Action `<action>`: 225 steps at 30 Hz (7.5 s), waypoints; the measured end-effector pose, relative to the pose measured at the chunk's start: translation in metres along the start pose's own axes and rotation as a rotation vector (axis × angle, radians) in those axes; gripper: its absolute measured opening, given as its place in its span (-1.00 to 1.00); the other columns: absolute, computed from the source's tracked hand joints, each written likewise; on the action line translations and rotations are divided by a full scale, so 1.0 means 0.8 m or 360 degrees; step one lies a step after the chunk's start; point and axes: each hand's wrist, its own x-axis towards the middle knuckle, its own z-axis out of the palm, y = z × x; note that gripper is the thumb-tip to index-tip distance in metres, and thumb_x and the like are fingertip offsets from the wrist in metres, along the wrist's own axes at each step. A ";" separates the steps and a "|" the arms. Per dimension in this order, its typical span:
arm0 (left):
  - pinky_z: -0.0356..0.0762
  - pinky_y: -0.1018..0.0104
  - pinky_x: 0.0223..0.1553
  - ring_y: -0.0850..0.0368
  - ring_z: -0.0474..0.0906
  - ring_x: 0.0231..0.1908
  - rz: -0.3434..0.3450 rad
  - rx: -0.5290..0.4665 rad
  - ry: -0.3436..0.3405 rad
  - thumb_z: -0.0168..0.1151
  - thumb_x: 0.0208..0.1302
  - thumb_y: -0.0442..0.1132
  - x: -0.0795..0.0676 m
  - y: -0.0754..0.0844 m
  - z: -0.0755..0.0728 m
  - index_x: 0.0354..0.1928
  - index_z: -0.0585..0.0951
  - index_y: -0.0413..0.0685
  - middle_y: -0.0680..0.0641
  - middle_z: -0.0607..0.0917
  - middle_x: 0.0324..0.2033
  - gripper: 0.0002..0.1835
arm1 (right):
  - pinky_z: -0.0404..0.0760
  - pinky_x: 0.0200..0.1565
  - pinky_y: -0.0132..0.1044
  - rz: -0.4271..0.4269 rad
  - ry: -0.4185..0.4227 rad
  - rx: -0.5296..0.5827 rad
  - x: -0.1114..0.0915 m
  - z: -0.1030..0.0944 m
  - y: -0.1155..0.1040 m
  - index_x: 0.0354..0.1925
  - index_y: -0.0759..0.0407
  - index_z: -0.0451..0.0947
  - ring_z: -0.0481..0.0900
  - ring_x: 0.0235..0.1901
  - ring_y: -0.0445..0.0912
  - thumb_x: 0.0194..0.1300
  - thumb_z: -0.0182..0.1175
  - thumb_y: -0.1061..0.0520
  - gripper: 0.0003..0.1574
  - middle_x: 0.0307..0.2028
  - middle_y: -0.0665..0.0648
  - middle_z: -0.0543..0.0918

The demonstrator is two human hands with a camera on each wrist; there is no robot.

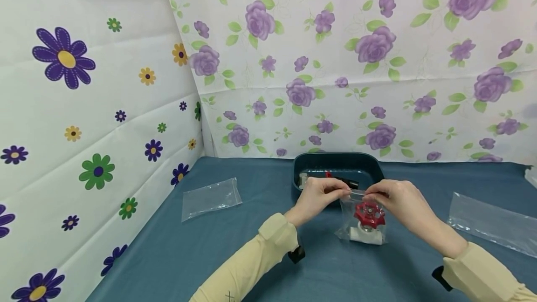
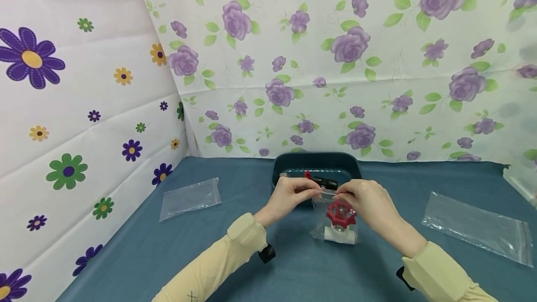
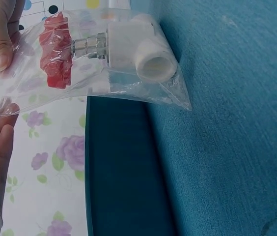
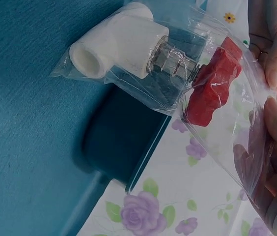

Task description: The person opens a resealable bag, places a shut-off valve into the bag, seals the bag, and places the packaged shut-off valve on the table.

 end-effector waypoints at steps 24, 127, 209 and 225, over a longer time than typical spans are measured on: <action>0.53 0.40 -0.35 0.35 0.57 -0.42 -0.0015 -0.0026 0.0003 0.15 0.21 -0.35 0.001 -0.001 -0.001 -0.28 0.65 -0.20 0.05 0.66 -0.40 -0.88 | 0.41 -0.63 -0.40 0.0032 -0.0012 0.0015 0.002 -0.001 0.002 -0.42 0.13 0.66 0.45 -0.65 -0.31 -0.01 0.34 0.30 -0.88 -0.51 -0.08 0.60; 0.52 0.43 -0.40 0.37 0.55 -0.44 -0.0015 0.0040 0.0007 0.17 0.20 -0.33 -0.003 0.001 -0.001 -0.28 0.65 -0.15 0.09 0.65 -0.41 -0.89 | 0.46 -0.60 -0.45 -0.0057 0.0126 0.0120 -0.021 -0.001 0.031 -0.44 0.16 0.65 0.50 -0.59 -0.30 -0.12 0.33 0.46 -0.74 -0.51 -0.09 0.60; 0.51 0.36 -0.25 0.13 0.59 -0.29 0.0007 -0.0146 0.0026 0.08 0.22 -0.50 -0.012 0.034 0.001 -0.20 0.55 -0.37 -0.21 0.63 -0.27 -0.86 | 0.45 -0.49 -0.27 0.0552 -0.0221 0.0493 -0.039 -0.013 0.055 -0.01 0.26 0.48 0.50 -0.42 -0.17 0.25 0.17 0.06 -0.59 -0.34 0.07 0.56; 0.51 0.39 -0.27 0.17 0.60 -0.32 -0.0016 -0.0125 0.0037 0.09 0.22 -0.50 -0.013 0.035 0.002 -0.20 0.55 -0.35 -0.20 0.64 -0.29 -0.86 | 0.55 -0.26 -0.15 0.0797 -0.0416 0.1050 -0.045 0.004 0.065 0.13 0.44 0.29 0.55 -0.26 -0.02 0.31 0.09 0.04 -0.41 -0.18 0.24 0.56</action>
